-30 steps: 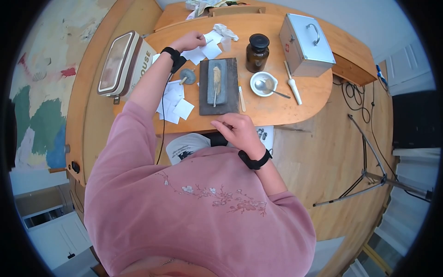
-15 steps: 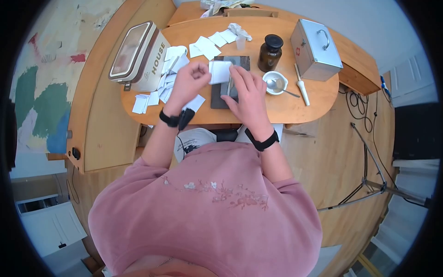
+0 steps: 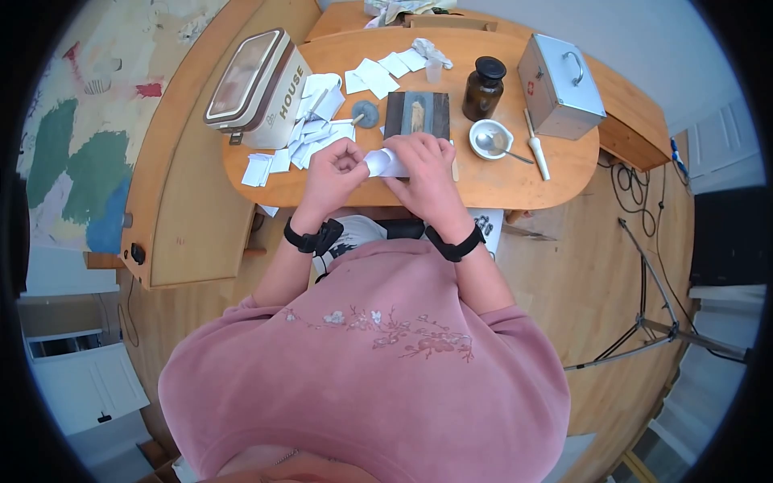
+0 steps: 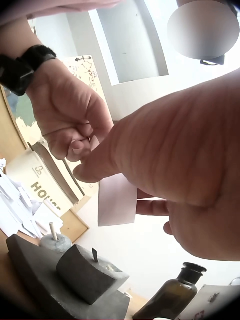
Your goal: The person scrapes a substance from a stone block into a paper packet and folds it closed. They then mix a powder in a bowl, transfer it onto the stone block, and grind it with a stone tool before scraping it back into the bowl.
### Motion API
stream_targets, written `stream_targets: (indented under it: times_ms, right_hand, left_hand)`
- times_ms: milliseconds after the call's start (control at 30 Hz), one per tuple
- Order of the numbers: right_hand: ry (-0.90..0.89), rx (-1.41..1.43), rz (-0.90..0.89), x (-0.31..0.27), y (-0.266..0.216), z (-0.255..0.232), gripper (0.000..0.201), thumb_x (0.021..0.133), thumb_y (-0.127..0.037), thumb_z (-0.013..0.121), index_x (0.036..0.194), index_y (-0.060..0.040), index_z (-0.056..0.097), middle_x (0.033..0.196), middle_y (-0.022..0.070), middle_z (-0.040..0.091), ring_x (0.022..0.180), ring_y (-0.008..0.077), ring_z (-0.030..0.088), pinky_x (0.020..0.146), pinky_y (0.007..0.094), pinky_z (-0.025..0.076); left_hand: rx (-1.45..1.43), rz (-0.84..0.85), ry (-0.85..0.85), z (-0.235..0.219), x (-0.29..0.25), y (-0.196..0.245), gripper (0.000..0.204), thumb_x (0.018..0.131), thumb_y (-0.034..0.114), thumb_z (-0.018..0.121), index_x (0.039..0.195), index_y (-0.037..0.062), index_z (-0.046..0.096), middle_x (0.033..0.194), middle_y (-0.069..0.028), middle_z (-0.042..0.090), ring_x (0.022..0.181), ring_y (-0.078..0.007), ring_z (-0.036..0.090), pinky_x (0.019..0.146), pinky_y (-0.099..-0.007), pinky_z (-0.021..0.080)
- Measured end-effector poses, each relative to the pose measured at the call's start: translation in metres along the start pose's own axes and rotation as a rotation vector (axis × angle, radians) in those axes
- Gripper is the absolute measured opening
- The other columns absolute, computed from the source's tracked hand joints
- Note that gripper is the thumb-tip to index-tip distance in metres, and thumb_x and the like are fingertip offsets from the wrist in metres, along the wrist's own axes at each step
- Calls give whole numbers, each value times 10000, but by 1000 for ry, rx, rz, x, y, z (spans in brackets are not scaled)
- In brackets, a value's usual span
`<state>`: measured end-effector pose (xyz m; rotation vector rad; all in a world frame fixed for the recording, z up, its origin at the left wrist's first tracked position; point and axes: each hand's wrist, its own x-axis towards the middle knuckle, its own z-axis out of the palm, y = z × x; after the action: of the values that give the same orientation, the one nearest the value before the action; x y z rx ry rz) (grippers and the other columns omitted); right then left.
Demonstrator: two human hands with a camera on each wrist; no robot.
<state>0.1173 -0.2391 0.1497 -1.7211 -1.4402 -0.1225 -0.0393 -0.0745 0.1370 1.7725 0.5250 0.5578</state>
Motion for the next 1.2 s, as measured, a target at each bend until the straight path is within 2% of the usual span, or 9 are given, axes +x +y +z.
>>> stream_targets:
  times_ms: [67,167,233,333,433,533,733,933,1200]
  right_hand:
    - [4,10,-22,0,-1,0,593,774,-114,942,1319,-153,712,1347,49,715,1279,286,642,1109,484,380]
    - [12,29,-77,-2,-1,4,596,776,-79,926,1332,-165,731,1404,65,699,1299,297,642,1113,472,409]
    - [20,37,-111,-2,-3,9,604,772,-54,912,1340,-173,743,1434,70,688,1306,302,643,1113,463,428]
    - [-13,75,-195,-4,-9,18,625,754,-3,877,1344,-183,770,1464,79,671,1279,304,654,1116,447,452]
    - [-79,166,-205,-9,-14,24,647,733,38,844,1337,-184,780,1463,69,673,1250,296,667,1095,432,462]
    - [-157,144,-176,-10,-13,26,629,751,60,813,1331,-181,784,1462,67,675,1214,295,673,1087,437,461]
    - [-120,76,-235,-10,-4,17,632,799,58,781,1386,-176,760,1355,65,689,1180,308,650,1062,448,462]
    - [-46,-48,37,-28,30,-7,608,820,4,838,1404,-145,750,1178,67,656,1115,327,617,1003,452,465]
    - [-41,-111,-17,-16,55,20,288,901,-75,857,1187,-96,829,985,37,667,991,281,625,903,436,473]
  left_hand:
    - [-57,-36,-10,-5,-2,-6,93,982,-18,737,1040,17,672,858,-7,727,710,-56,675,659,-225,538]
    - [-250,-84,-123,-9,-6,0,176,1117,191,689,1203,38,676,1010,-46,762,806,-113,731,699,-257,577]
    - [-640,-350,-143,-9,-8,0,428,1206,439,544,1378,59,642,1209,-92,762,972,-160,770,747,-299,619]
    - [-702,-531,-247,-10,-13,9,545,1227,517,436,1484,65,600,1316,-118,743,1131,-208,767,845,-375,664]
    - [-899,-441,-399,-15,-11,-30,480,1234,436,461,1472,48,613,1334,-123,743,1211,-226,756,986,-427,658]
    - [-871,-477,-277,-10,-12,-30,447,1235,390,481,1465,32,619,1359,-118,736,1246,-233,742,1063,-446,626]
    - [-958,-475,-235,-8,-8,-39,378,1201,329,585,1389,13,670,1348,-142,747,1186,-270,771,1034,-458,633]
    - [-1062,-432,-87,-11,0,-60,474,1209,391,547,1474,3,609,1385,-208,739,1256,-340,750,1094,-451,617]
    - [-1318,-470,-37,-8,6,-60,532,1181,427,614,1481,-12,588,1380,-239,726,1269,-333,746,1092,-454,627]
